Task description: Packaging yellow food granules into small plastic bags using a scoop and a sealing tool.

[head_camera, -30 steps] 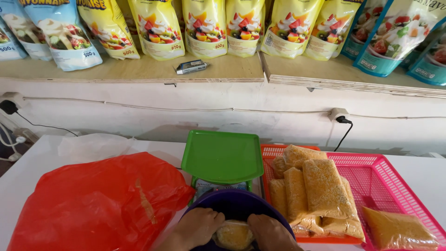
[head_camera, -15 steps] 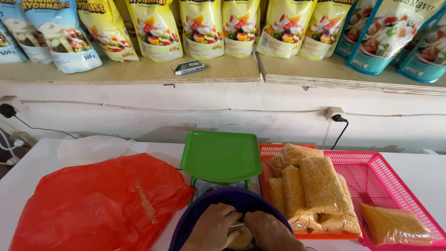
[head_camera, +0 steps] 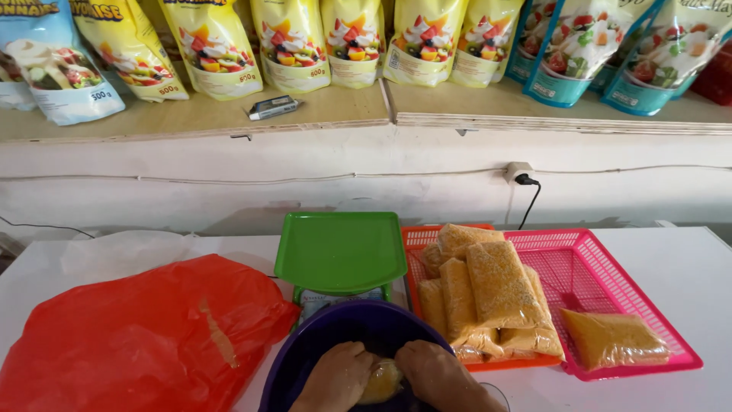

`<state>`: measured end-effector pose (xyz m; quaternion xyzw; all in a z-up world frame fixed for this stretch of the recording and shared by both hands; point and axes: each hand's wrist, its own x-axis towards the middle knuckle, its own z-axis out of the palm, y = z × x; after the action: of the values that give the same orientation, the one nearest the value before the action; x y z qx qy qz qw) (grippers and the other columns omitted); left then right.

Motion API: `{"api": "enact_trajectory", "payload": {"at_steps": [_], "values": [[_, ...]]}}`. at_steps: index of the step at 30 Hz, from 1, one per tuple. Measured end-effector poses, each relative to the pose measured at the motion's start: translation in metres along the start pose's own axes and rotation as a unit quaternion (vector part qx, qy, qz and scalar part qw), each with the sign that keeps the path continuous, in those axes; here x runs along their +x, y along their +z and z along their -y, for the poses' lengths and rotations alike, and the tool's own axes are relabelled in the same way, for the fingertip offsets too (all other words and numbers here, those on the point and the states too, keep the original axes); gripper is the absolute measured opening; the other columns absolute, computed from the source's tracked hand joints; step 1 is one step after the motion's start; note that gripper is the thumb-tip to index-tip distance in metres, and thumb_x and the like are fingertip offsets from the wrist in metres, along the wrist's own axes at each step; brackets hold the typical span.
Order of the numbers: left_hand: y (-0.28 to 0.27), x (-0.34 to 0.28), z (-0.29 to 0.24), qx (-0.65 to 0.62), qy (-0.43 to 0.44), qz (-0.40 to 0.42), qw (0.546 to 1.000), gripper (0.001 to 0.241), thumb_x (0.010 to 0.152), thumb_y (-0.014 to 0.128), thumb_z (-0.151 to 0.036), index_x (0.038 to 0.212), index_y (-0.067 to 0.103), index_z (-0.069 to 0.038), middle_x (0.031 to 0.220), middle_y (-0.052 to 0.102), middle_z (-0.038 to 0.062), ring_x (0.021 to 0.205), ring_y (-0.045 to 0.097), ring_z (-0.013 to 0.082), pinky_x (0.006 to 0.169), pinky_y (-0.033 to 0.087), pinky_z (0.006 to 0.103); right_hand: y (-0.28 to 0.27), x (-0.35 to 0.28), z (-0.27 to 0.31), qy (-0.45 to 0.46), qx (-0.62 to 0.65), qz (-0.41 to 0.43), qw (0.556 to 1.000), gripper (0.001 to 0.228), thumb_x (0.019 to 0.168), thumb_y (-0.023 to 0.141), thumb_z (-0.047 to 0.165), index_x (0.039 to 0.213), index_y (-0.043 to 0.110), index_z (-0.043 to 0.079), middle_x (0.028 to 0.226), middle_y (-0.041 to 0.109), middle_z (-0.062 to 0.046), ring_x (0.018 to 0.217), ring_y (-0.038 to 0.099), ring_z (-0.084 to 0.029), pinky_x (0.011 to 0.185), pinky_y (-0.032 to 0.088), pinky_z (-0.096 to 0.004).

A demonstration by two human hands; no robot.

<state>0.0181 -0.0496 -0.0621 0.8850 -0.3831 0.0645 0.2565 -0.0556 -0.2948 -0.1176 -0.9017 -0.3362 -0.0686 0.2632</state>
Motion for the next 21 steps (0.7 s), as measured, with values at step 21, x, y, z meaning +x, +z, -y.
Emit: {"api": "enact_trajectory", "payload": {"at_steps": [21], "values": [[-0.045, 0.006, -0.077, -0.037, -0.16, 0.074, 0.984, 0.02, 0.099, 0.061, -0.021, 0.095, 0.069, -0.004, 0.081, 0.059, 0.008, 0.081, 0.062, 0.0257, 0.076, 0.052, 0.04, -0.065, -0.134, -0.058, 0.584, -0.066, 0.056, 0.807, 0.056, 0.075, 0.082, 0.042, 0.117, 0.064, 0.011, 0.114, 0.068, -0.014, 0.113, 0.065, -0.033, 0.101, 0.052, -0.045]]}}
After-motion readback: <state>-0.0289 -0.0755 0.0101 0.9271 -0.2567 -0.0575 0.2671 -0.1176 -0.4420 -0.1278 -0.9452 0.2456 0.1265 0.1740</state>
